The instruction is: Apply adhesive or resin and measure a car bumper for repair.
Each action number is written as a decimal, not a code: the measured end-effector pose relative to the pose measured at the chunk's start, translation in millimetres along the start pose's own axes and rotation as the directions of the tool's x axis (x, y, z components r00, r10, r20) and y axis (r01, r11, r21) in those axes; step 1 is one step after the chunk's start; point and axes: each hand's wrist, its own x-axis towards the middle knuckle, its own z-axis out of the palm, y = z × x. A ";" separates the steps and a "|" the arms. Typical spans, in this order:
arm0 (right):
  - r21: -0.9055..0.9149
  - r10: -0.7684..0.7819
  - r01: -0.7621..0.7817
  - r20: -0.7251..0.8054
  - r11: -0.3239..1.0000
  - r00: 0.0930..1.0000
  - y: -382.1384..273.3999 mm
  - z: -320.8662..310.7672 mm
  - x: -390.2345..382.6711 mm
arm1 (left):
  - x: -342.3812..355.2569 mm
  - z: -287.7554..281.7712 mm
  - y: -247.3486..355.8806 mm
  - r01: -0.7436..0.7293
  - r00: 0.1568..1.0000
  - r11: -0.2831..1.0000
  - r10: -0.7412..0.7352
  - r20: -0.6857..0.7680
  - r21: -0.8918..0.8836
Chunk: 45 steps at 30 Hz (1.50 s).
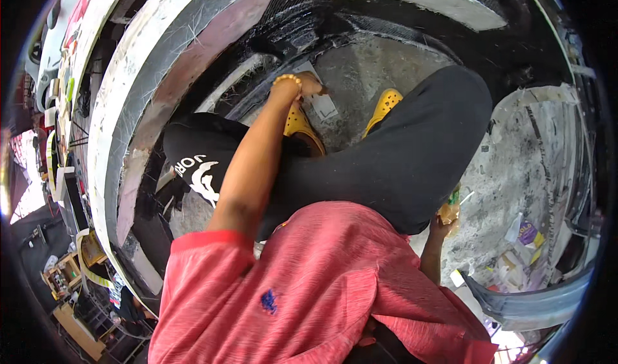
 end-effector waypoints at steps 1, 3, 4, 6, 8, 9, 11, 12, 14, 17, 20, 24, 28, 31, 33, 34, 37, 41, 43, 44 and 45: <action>-0.433 -0.223 0.303 0.226 0.849 0.948 54.1 9.1 -28.9 | 23.5 4.9 -20.5 0.117 0.993 0.993 -0.117 -0.005 -0.015; -0.383 -0.223 0.210 0.011 0.900 0.975 28.9 7.0 -42.0 | 69.3 31.9 -49.8 0.003 1.000 1.000 -0.003 -0.017 0.017; -0.284 -0.170 0.115 -0.177 0.952 0.969 22.8 7.8 -42.1 | 92.2 34.3 -67.0 -0.101 0.992 0.993 0.105 -0.065 0.060; -0.772 -0.261 0.303 0.184 0.558 0.948 51.8 15.4 -63.2 | 119.2 41.6 -146.5 -0.377 0.921 0.922 0.363 -0.140 -0.088; -0.230 0.173 -0.193 -0.102 0.954 0.980 53.8 29.4 -74.6 | 133.4 37.4 -195.3 -0.647 0.762 0.733 0.613 -0.209 -0.211; -0.222 0.143 -0.169 -0.127 0.960 0.981 13.3 -6.1 -72.4 | 150.2 74.2 -165.1 -0.566 0.816 0.702 0.553 -0.169 -0.432; -0.408 0.120 -0.129 -0.047 0.904 0.992 34.8 2.5 -108.0 | 148.7 95.4 -163.9 -0.404 0.901 0.705 0.417 -0.120 -0.583; -0.575 0.090 -0.029 0.078 0.817 0.993 33.2 7.9 -122.4 | 154.0 102.7 -159.7 -0.299 0.954 0.780 0.265 -0.141 -0.549; -0.571 0.205 -0.033 0.240 0.820 0.949 23.7 -3.8 -114.6 | 157.3 109.1 -163.8 -0.182 0.980 0.832 0.109 -0.167 -0.524; -0.609 0.314 -0.020 0.380 0.793 0.870 36.0 26.8 -113.5 | 150.8 96.3 -206.1 -0.503 0.852 0.445 0.398 -0.340 -0.741; -0.747 0.200 0.540 0.640 0.388 0.742 6.1 62.6 -122.6 | 146.7 114.3 -141.4 -0.336 0.941 0.667 0.207 -0.268 -0.665; -0.750 0.035 0.309 0.404 0.584 0.914 -1.8 212.2 -173.7 | 134.5 96.5 -107.8 -0.385 0.922 0.721 0.334 -0.198 -0.576; -0.525 -0.204 0.751 0.747 0.401 0.632 -6.5 349.5 -238.2 | 108.7 52.5 -45.2 -0.632 0.775 0.748 0.603 -0.190 -0.205; -0.222 -0.236 0.882 0.910 0.416 0.340 17.6 432.8 -306.0 | 79.7 32.8 6.6 -0.774 0.605 0.633 0.732 -0.314 -0.018; -0.130 -0.212 0.924 0.953 0.359 0.216 44.1 458.3 -335.4 | 41.8 18.3 42.4 -0.834 0.471 0.540 0.804 -0.363 0.115; -0.108 -0.185 0.942 0.967 0.317 0.173 55.5 468.0 -345.0 | 12.6 10.1 62.9 -0.857 0.452 0.509 0.820 -0.351 0.085; -0.044 -0.178 0.957 0.979 0.288 0.099 103.6 470.0 -355.3 | -70.7 -13.3 90.3 -0.910 0.274 0.377 0.859 -0.433 0.173; -0.124 -0.021 0.880 0.988 0.459 0.150 151.6 474.1 -344.4 | -121.2 -47.4 98.4 -0.949 0.170 0.263 0.892 -0.419 0.176; -0.195 0.078 0.780 0.980 0.595 0.185 162.2 483.0 -343.8 | -127.1 -60.3 105.8 -0.950 0.221 0.288 0.892 -0.393 0.119; -0.191 0.082 0.776 0.981 0.602 0.177 163.5 485.7 -342.1 | -128.5 -65.5 109.6 -0.949 0.273 0.310 0.892 -0.361 0.049; -0.217 0.120 0.750 0.976 0.625 0.183 165.4 487.4 -342.0 | -125.9 -70.2 113.4 -0.953 0.257 0.295 0.906 -0.336 0.066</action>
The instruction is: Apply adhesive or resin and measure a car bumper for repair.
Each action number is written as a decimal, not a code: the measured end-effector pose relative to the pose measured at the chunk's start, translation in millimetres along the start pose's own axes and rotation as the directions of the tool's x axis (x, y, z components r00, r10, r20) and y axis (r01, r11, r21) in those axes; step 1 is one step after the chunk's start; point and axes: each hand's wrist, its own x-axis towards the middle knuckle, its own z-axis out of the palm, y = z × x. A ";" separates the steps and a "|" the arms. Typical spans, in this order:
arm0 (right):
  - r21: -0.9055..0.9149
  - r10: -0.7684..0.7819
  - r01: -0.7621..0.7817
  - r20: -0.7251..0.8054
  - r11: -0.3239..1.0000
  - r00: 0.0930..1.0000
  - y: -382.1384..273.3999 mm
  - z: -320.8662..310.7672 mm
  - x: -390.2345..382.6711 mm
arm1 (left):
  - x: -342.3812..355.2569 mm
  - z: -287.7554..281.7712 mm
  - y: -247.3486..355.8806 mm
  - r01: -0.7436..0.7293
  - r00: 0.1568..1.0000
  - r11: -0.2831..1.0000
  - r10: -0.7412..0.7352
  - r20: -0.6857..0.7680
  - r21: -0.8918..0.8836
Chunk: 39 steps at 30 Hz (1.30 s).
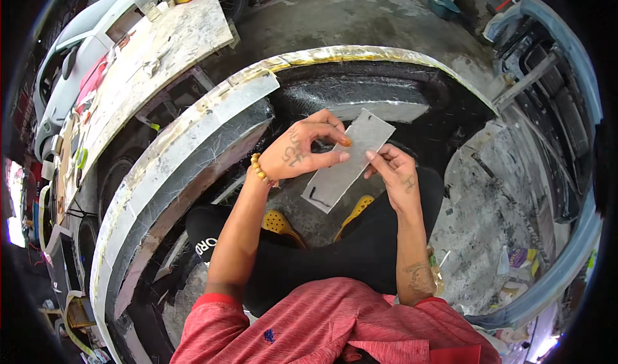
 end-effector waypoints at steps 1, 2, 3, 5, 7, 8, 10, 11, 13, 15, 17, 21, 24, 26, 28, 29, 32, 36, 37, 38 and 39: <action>0.032 0.029 -0.030 0.027 0.999 0.999 -0.1 2.7 2.3 | 1.5 -1.8 0.3 0.006 1.000 1.000 -0.006 -0.006 0.011; 0.094 0.006 -0.004 -0.024 0.996 1.000 -0.6 8.1 6.4 | 2.2 -3.6 1.7 -0.066 0.997 0.993 0.069 -0.031 0.095; 0.099 0.004 -0.002 -0.025 0.995 1.000 -0.8 7.8 10.9 | 5.5 -4.5 4.4 -0.142 0.988 0.975 0.151 -0.041 0.172; 0.181 -0.029 0.043 -0.082 0.983 0.996 -1.6 6.9 20.6 | -0.8 -11.1 15.7 -0.139 0.962 0.920 0.214 -0.172 0.368; 0.211 -0.029 0.049 -0.096 0.976 0.995 -6.5 -2.1 29.5 | -6.2 -18.6 24.7 -0.100 0.958 0.917 0.194 -0.211 0.387; 0.264 -0.011 0.041 -0.115 0.964 0.993 -4.4 -9.0 34.5 | -9.8 -21.5 23.3 -0.068 0.966 0.932 0.150 -0.209 0.357; 0.345 0.000 0.049 -0.138 0.937 0.990 -7.6 -7.2 45.0 | -16.6 -18.2 34.2 0.001 0.954 0.902 0.129 -0.270 0.432; 0.348 0.003 0.047 -0.141 0.936 0.990 -10.1 -5.5 51.2 | -17.9 -17.8 37.9 0.069 0.936 0.865 0.116 -0.333 0.498; 0.378 -0.043 0.084 -0.116 0.922 0.992 -14.1 -1.8 64.3 | -18.6 -20.6 31.6 0.102 0.930 0.826 0.118 -0.347 0.554; 0.413 -0.055 0.093 -0.103 0.906 0.993 -19.2 4.0 69.0 | -17.1 -27.5 28.3 0.089 0.912 0.803 0.172 -0.372 0.589; 0.441 -0.015 0.056 -0.095 0.896 0.995 -24.1 10.5 70.0 | -18.7 -33.7 29.5 0.102 0.912 0.819 0.150 -0.382 0.565; 0.470 -0.015 0.064 -0.108 0.880 0.994 -9.6 -0.4 65.4 | -22.1 -34.2 30.4 0.087 0.911 0.746 0.208 -0.355 0.661; 0.497 -0.126 0.265 -0.295 0.826 0.947 -10.4 -39.2 67.7 | -20.1 -40.6 25.8 0.081 0.837 0.840 0.234 -0.494 0.536; 0.458 -0.136 0.299 -0.354 0.837 0.925 -28.1 -44.4 76.1 | -17.0 -52.8 30.9 0.084 0.848 0.817 0.242 -0.472 0.570; 0.444 -0.191 0.354 -0.371 0.823 0.909 -50.6 -49.0 91.5 | -5.4 -59.8 30.5 0.074 0.849 0.838 0.231 -0.475 0.540; 0.457 -0.224 0.386 -0.369 0.801 0.902 -58.3 -54.4 103.5 | 2.3 -65.5 30.0 0.067 0.867 0.850 0.210 -0.452 0.523; 0.472 -0.276 0.481 -0.439 0.739 0.855 -67.9 -68.1 127.2 | 27.5 -64.5 25.9 0.014 0.900 0.833 0.231 -0.371 0.552; 0.512 -0.206 0.419 -0.422 0.750 0.883 -46.0 -52.3 113.5 | 32.9 -55.0 18.7 -0.010 0.885 0.791 0.291 -0.363 0.611; 0.534 -0.146 0.353 -0.391 0.769 0.909 -44.8 -42.7 109.5 | 31.4 -53.1 21.6 0.012 0.867 0.839 0.263 -0.424 0.545; 0.520 -0.182 0.344 -0.337 0.782 0.924 -38.0 -35.1 110.5 | 28.0 -55.8 22.6 -0.025 0.848 0.849 0.298 -0.438 0.528; 0.504 -0.165 0.298 -0.292 0.811 0.942 -37.1 -19.3 107.2 | 21.9 -57.4 24.9 -0.017 0.850 0.848 0.291 -0.439 0.529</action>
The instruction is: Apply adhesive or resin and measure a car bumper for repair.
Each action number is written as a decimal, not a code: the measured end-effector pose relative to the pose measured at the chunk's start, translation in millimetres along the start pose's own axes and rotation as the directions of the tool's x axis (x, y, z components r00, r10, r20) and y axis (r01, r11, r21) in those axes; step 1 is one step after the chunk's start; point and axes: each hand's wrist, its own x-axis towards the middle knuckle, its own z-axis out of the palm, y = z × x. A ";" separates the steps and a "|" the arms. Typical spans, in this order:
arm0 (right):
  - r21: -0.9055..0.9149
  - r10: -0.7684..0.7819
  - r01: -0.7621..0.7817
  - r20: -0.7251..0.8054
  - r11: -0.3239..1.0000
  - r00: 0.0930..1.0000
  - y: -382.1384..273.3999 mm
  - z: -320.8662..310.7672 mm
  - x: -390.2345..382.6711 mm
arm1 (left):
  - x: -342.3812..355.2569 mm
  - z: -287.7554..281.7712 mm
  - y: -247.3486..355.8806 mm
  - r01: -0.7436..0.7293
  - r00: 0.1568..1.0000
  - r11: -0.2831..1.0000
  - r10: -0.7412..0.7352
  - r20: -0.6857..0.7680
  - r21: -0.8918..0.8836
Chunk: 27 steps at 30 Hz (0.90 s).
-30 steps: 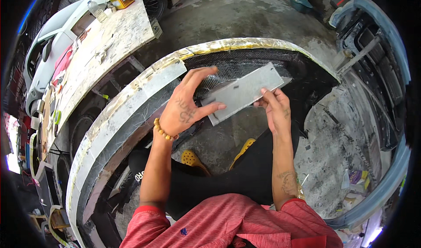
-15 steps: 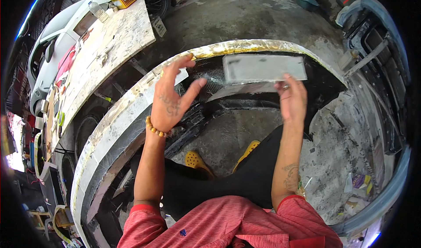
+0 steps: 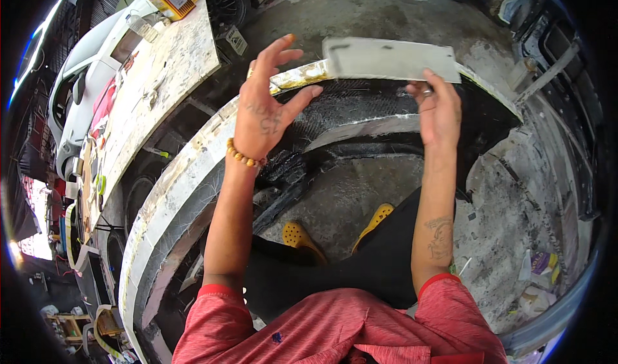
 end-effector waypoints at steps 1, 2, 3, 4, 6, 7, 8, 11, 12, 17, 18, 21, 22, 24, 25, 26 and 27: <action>-0.003 0.036 -0.036 0.030 0.999 0.999 8.5 8.0 -7.2 | -2.0 -6.4 5.0 0.023 1.000 1.000 -0.023 0.000 0.007; -0.007 0.073 -0.073 0.060 0.997 0.996 15.6 13.3 -12.7 | -3.3 -11.6 6.8 0.047 0.999 0.999 -0.047 -0.001 0.015; -0.002 0.081 -0.081 0.067 0.997 0.994 19.4 18.2 -15.5 | -6.4 -15.4 2.8 0.055 0.998 0.998 -0.055 0.009 0.009; -0.007 0.122 -0.121 0.069 0.993 0.990 22.7 22.2 -17.4 | -8.8 -17.8 -1.8 0.061 0.998 0.998 -0.061 0.004 0.019; -0.010 0.169 -0.169 0.083 0.986 0.982 27.8 25.0 -18.6 | -12.0 -21.6 -10.0 0.068 0.994 0.994 -0.074 0.080 0.081; -0.012 0.175 -0.174 0.091 0.985 0.980 30.8 24.0 -18.2 | -13.4 -22.0 -10.6 0.081 0.991 0.994 -0.088 0.102 0.080; -0.016 0.180 -0.179 0.100 0.984 0.979 32.7 23.9 -17.7 | -14.9 -22.6 -12.0 0.086 0.991 0.992 -0.094 0.093 0.091; -0.025 0.190 -0.188 0.067 0.982 0.980 34.5 25.5 -18.4 | -17.4 -21.0 -14.0 0.089 0.985 0.983 -0.111 0.132 0.161; -0.026 0.196 -0.194 0.075 0.981 0.978 35.6 23.7 -17.0 | -17.4 -20.5 -13.1 0.096 0.985 0.981 -0.117 0.125 0.166; -0.013 0.239 -0.239 0.109 0.971 0.965 38.4 9.7 -10.0 | -12.5 -16.7 -16.5 0.053 0.985 0.978 -0.084 0.148 0.201; -0.014 0.245 -0.245 0.118 0.969 0.962 37.1 9.2 -9.4 | -12.2 -18.3 -16.8 0.051 0.983 0.973 -0.089 0.163 0.226; -0.042 0.285 -0.282 0.148 0.958 0.947 33.1 5.1 -7.1 | -16.8 -23.7 -22.9 0.033 0.982 0.951 -0.089 0.169 0.308; -0.069 0.267 -0.261 0.117 0.963 0.956 33.6 1.7 -5.6 | -18.4 -25.2 -24.5 0.026 0.982 0.948 -0.084 0.172 0.316; -0.096 0.251 -0.243 0.089 0.965 0.964 32.3 -3.8 -3.1 | -22.7 -28.2 -25.2 0.045 0.981 0.953 -0.099 0.167 0.301; -0.094 0.260 -0.251 0.093 0.963 0.961 31.3 -6.3 -2.2 | -24.6 -29.5 -25.7 0.061 0.980 0.957 -0.112 0.165 0.284; -0.092 0.269 -0.260 0.096 0.961 0.958 30.8 -8.5 -1.4 | -26.3 -30.6 -27.0 0.065 0.980 0.956 -0.115 0.164 0.286; -0.092 0.273 -0.264 0.099 0.960 0.957 31.9 -11.2 0.3 | -27.5 -31.7 -28.1 0.072 0.979 0.958 -0.121 0.162 0.278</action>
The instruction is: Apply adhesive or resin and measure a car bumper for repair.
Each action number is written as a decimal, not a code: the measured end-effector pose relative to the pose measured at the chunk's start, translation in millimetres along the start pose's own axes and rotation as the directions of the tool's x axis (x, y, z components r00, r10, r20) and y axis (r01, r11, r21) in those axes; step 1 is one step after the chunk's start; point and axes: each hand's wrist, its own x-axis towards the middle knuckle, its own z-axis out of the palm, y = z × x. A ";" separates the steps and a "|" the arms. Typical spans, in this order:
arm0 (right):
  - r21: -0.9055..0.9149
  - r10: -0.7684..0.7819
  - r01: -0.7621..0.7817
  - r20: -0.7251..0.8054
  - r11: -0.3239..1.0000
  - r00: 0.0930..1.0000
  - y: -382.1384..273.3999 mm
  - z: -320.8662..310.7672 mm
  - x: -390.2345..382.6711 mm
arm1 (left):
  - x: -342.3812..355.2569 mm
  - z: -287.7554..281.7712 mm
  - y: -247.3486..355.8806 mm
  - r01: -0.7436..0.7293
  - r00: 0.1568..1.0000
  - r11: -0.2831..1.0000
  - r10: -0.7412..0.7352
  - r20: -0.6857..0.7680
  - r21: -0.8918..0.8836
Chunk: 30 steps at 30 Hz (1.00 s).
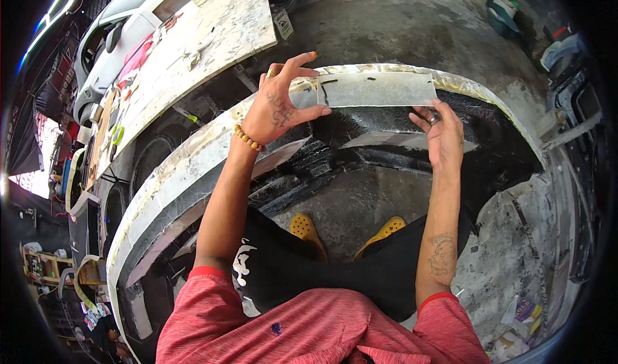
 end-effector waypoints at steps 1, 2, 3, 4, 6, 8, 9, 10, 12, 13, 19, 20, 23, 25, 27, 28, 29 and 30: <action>0.003 -0.004 0.004 0.017 1.000 1.000 2.3 -2.6 1.8 | -0.8 -0.7 -1.1 0.006 1.000 1.000 -0.006 0.000 -0.009; 0.007 -0.008 0.008 0.034 1.000 0.999 4.5 -3.9 3.1 | -0.8 -1.3 -1.8 0.011 1.000 1.000 -0.011 -0.001 -0.005; 0.007 -0.009 0.009 0.038 1.000 0.999 3.5 -3.1 1.9 | -0.3 -1.0 -2.0 0.019 1.000 1.000 -0.019 0.011 -0.012; 0.023 0.013 -0.014 0.034 1.000 0.999 1.1 -1.7 -0.4 | 0.1 -0.8 -2.1 0.027 0.999 0.999 -0.027 0.023 -0.018; 0.041 0.030 -0.032 0.035 0.999 0.999 -1.0 1.1 -3.5 | -0.1 1.2 -3.6 0.030 0.999 0.999 -0.029 0.026 -0.019; 0.041 0.052 -0.052 -0.007 0.998 0.999 -1.4 4.1 -4.9 | -0.5 1.3 -4.1 0.044 0.998 0.999 -0.043 0.042 -0.026; 0.041 0.047 -0.047 -0.006 0.998 0.999 -0.2 0.0 -4.8 | -2.1 1.7 -2.1 0.040 0.998 0.999 -0.039 0.040 -0.025; 0.056 0.062 -0.063 0.005 0.996 0.998 1.7 -6.6 -3.2 | -3.2 1.7 0.5 0.055 0.997 0.998 -0.054 0.052 -0.023; 0.061 0.076 -0.076 -0.008 0.995 0.997 0.9 -3.9 -6.5 | -6.5 0.9 3.2 0.066 0.996 0.998 -0.065 0.061 -0.005; 0.064 0.069 -0.069 -0.004 0.996 0.998 1.8 -4.3 -8.2 | -8.6 0.4 4.1 0.059 0.997 0.998 -0.059 0.057 -0.001; 0.074 0.103 -0.100 -0.037 0.992 0.994 3.8 -17.7 -18.5 | -21.8 2.2 20.0 0.037 0.998 0.999 -0.038 0.055 0.020; 0.080 0.106 -0.103 -0.027 0.991 0.994 4.5 -25.4 -18.0 | -25.1 3.2 24.8 0.035 0.998 0.999 -0.036 0.055 0.018; 0.072 0.107 -0.107 -0.001 0.992 0.994 -5.5 -21.6 -24.8 | -32.3 3.1 32.5 0.063 0.997 0.998 -0.063 0.035 0.003; 0.078 0.115 -0.114 -0.002 0.990 0.993 -7.9 -20.2 -26.0 | -33.5 3.7 34.9 0.104 0.993 0.995 -0.104 0.054 0.003; 0.084 0.122 -0.121 -0.004 0.989 0.993 -8.5 -19.0 -27.1 | -34.3 4.6 35.6 0.111 0.993 0.994 -0.110 0.043 -0.011; 0.100 0.133 -0.133 0.011 0.986 0.991 -8.4 -18.3 -27.6 | -34.6 5.2 35.5 0.114 0.993 0.993 -0.114 0.030 -0.022; 0.116 0.143 -0.145 0.026 0.983 0.989 -8.5 -18.5 -28.0 | -35.1 5.7 36.8 0.117 0.993 0.993 -0.116 0.032 -0.024; 0.113 0.146 -0.148 0.025 0.983 0.989 -9.2 -19.4 -27.9 | -35.8 5.8 39.2 0.117 0.993 0.993 -0.117 0.003 -0.034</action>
